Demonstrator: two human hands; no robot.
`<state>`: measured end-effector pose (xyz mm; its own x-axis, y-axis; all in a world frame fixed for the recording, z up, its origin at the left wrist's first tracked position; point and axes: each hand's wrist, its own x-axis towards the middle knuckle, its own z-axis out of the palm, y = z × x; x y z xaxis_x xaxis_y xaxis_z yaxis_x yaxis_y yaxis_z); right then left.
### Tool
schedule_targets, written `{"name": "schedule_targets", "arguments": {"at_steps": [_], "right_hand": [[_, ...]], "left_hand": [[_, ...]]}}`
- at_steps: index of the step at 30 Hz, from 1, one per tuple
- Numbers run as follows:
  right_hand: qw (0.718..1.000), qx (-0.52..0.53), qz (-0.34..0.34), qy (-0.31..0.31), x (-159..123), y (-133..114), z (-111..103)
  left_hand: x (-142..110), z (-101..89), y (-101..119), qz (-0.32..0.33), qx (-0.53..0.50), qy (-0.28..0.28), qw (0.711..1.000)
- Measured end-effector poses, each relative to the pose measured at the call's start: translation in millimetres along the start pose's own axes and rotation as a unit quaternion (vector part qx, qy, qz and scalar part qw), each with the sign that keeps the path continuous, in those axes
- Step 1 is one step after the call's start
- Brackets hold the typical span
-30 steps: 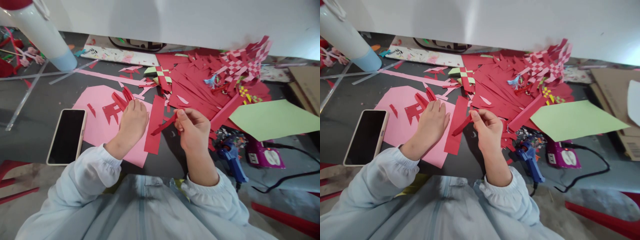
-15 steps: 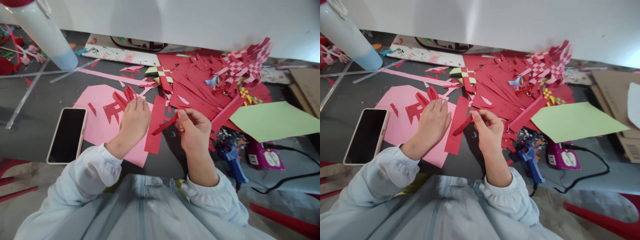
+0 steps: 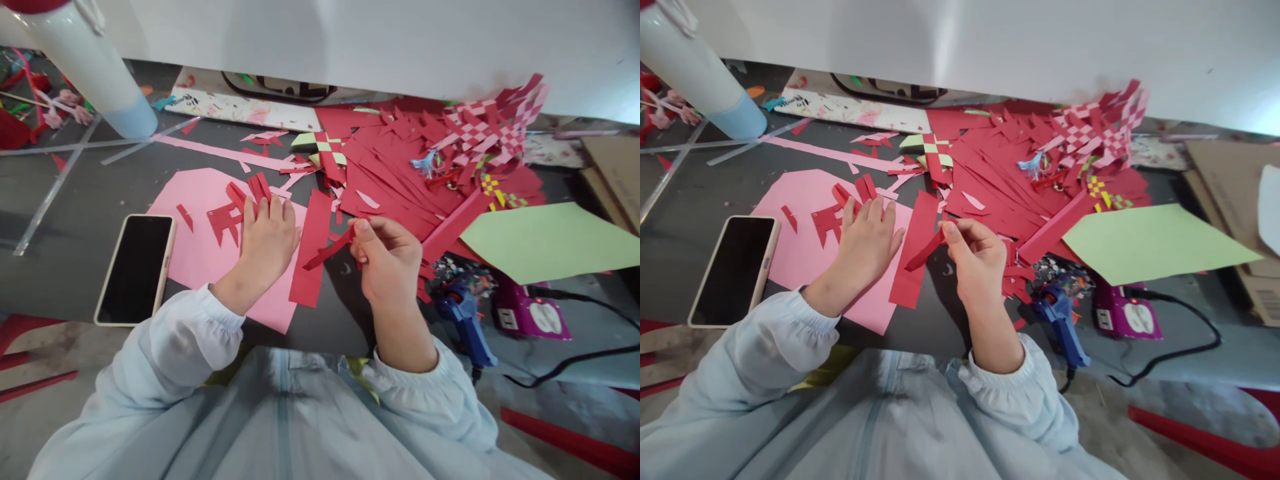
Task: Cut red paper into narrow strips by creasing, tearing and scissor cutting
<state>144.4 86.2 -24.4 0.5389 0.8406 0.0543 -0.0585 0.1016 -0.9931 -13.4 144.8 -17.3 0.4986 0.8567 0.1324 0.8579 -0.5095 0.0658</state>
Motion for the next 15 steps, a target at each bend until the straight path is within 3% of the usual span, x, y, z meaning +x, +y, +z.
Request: {"name": "schedule_targets", "arguments": {"at_steps": [6, 15], "right_hand": [[1.0, 0.006, -0.005, -0.002, 0.6, -0.2, 0.6], [1.0, -0.005, -0.005, -0.002, 0.5, 1.6, 0.5]], "left_hand": [[0.8, -1.3, 1.7, 0.009, -0.018, -0.022, 1.0], [-0.2, 0.4, 1.1, 0.012, -0.009, -0.001, 1.0]]}}
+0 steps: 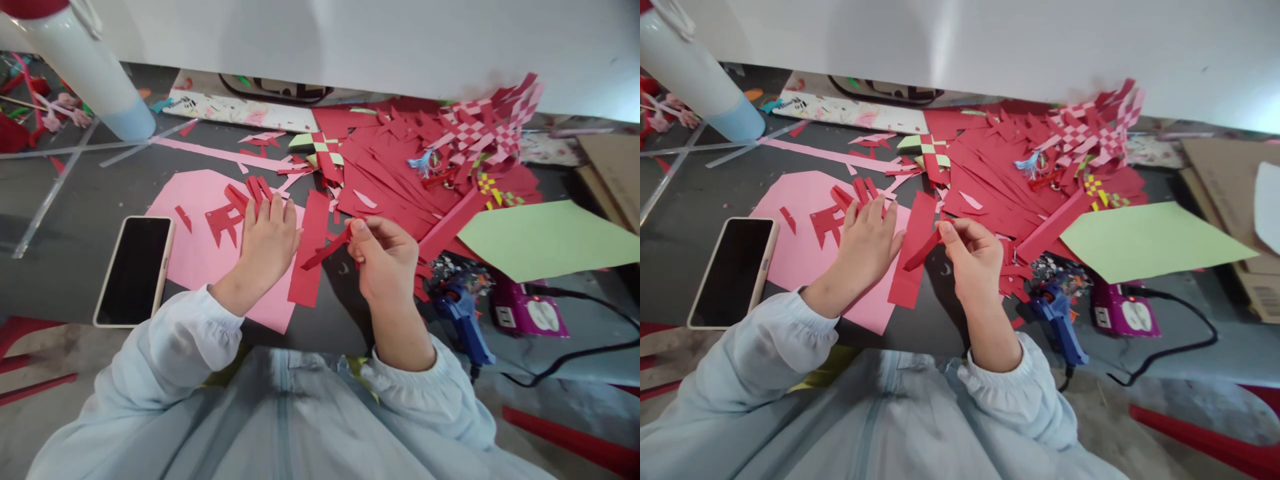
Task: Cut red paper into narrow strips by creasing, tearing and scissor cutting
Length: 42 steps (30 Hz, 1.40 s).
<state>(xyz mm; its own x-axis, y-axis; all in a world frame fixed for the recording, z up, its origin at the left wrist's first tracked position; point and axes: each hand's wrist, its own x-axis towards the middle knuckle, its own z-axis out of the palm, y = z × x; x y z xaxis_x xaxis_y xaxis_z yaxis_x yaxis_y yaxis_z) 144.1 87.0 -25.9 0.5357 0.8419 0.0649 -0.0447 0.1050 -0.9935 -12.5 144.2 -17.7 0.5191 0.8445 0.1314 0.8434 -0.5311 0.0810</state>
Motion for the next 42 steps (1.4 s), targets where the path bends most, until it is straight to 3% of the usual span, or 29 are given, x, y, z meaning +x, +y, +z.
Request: {"name": "schedule_targets", "arguments": {"at_steps": [6, 10, 13, 16, 19, 23, 33, 42], "right_hand": [[1.0, 0.008, -0.003, -0.004, 0, -2, 1], [1.0, 0.003, -0.001, -0.002, 0, -2, 1], [1.0, 0.007, 0.001, 0.004, 1, -2, 1], [1.0, 0.005, -0.002, 0.005, 1, -3, 2], [1.0, -0.012, -0.007, 0.008, 1, -3, 2], [1.0, -0.023, -0.005, 0.008, 1, -3, 2], [0.999, 0.045, 0.01, 0.025, 4, -5, 3], [0.991, 0.12, 0.011, 0.067, 13, -6, 4]], "left_hand": [[-2, -10.0, 5, -0.072, 0.009, -0.014, 0.997], [-3, -9.4, 5, -0.081, 0.015, -0.001, 0.997], [-3, -8.5, 4, -0.024, -0.01, 0.049, 0.998], [-2, -8.1, 6, 0.093, -0.12, 0.065, 0.986], [-1, -7.5, 9, 0.165, -0.224, 0.032, 0.96], [0, -7.6, 10, 0.2, -0.296, -0.027, 0.934], [4, -14.8, 3, 0.149, -0.449, -0.108, 0.874], [8, -19.7, -4, 0.108, -0.464, -0.165, 0.864]]}}
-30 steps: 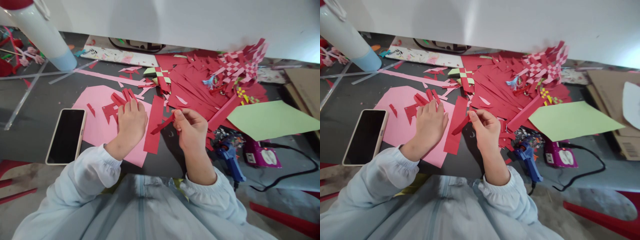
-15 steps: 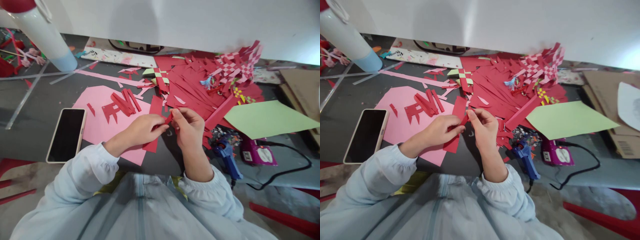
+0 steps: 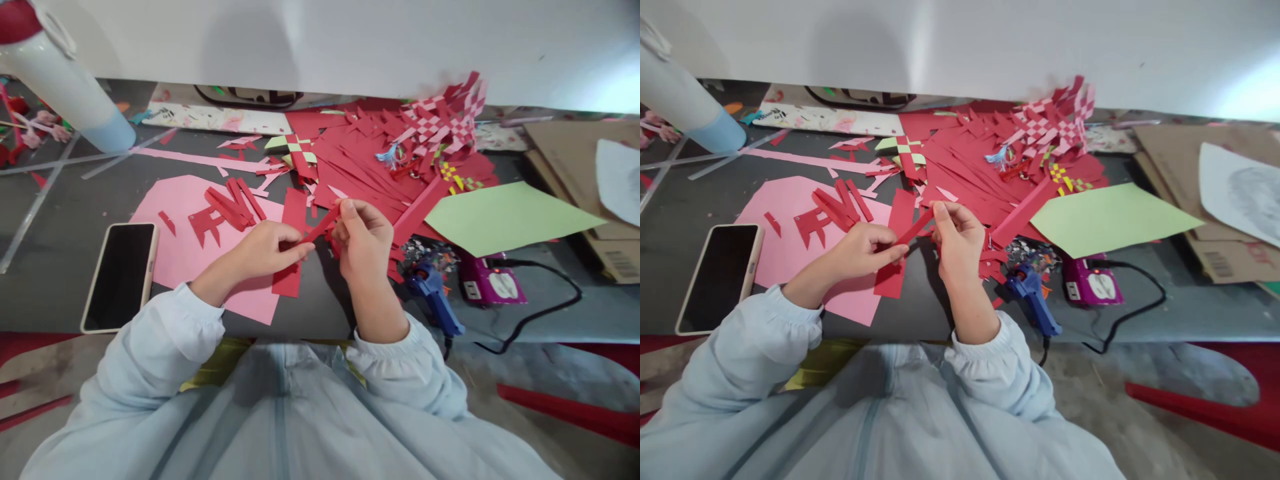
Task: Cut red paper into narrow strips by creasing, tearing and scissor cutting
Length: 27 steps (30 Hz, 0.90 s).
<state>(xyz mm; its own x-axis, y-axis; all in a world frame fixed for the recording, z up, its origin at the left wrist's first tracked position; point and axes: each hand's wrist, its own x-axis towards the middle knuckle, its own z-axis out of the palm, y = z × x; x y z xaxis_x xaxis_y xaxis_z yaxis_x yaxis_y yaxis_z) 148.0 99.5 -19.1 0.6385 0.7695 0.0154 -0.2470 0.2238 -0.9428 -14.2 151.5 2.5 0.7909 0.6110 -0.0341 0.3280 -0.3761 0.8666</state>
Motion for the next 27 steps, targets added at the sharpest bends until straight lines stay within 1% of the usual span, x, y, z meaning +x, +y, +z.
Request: {"name": "schedule_targets", "arguments": {"at_steps": [4, 8, 10, 11, 12, 13, 15, 16, 17, 18, 19, 21, 22, 24, 27], "right_hand": [[1.0, 0.018, 0.009, 0.017, 2, 0, 0], [1.0, 0.021, 0.014, 0.005, 1, 1, -1], [0.999, 0.027, 0.017, 0.007, 1, 0, -1], [0.999, 0.029, 0.017, 0.008, 1, 0, -1], [0.999, 0.032, 0.017, 0.009, 2, 0, -1], [0.999, 0.033, 0.019, 0.006, 2, 0, -1], [0.999, 0.031, 0.023, -0.007, 3, 1, -2], [0.999, 0.026, 0.026, -0.015, 4, 1, -2], [0.999, 0.02, 0.028, -0.022, 4, 2, -2], [0.999, 0.015, 0.03, -0.026, 5, 3, -2], [0.999, 0.012, 0.032, -0.03, 5, 4, -2], [0.999, 0.019, 0.037, -0.033, 4, 5, -1], [0.998, 0.025, 0.04, -0.034, 4, 5, -1], [0.998, 0.033, 0.039, -0.034, 4, 5, -1], [0.999, 0.015, 0.033, -0.039, 5, 6, -2]], "left_hand": [[1, -0.1, -2, 0.012, -0.023, 0.003, 1.0], [2, -0.5, -4, 0.023, 0.011, 0.024, 0.999], [2, -2.7, -5, 0.033, 0.012, 0.031, 0.999], [2, -4.6, -5, 0.036, 0.009, 0.047, 0.998], [2, -7.0, -5, 0.036, 0.008, 0.074, 0.997], [2, -10.0, -5, 0.029, 0.016, 0.115, 0.993], [1, -17.0, -4, -0.008, 0.075, 0.223, 0.972], [1, -20.8, -3, -0.037, 0.124, 0.277, 0.952], [0, -24.7, -2, -0.067, 0.184, 0.322, 0.926], [-1, -28.5, -1, -0.096, 0.239, 0.358, 0.897], [-2, -32.1, 1, -0.123, 0.284, 0.38, 0.872], [-5, -38.1, 3, -0.177, 0.347, 0.384, 0.837], [-6, -40.5, 4, -0.201, 0.365, 0.373, 0.829], [-9, -43.7, 3, -0.239, 0.388, 0.343, 0.822], [-11, -44.5, -2, -0.255, 0.398, 0.31, 0.825]]}}
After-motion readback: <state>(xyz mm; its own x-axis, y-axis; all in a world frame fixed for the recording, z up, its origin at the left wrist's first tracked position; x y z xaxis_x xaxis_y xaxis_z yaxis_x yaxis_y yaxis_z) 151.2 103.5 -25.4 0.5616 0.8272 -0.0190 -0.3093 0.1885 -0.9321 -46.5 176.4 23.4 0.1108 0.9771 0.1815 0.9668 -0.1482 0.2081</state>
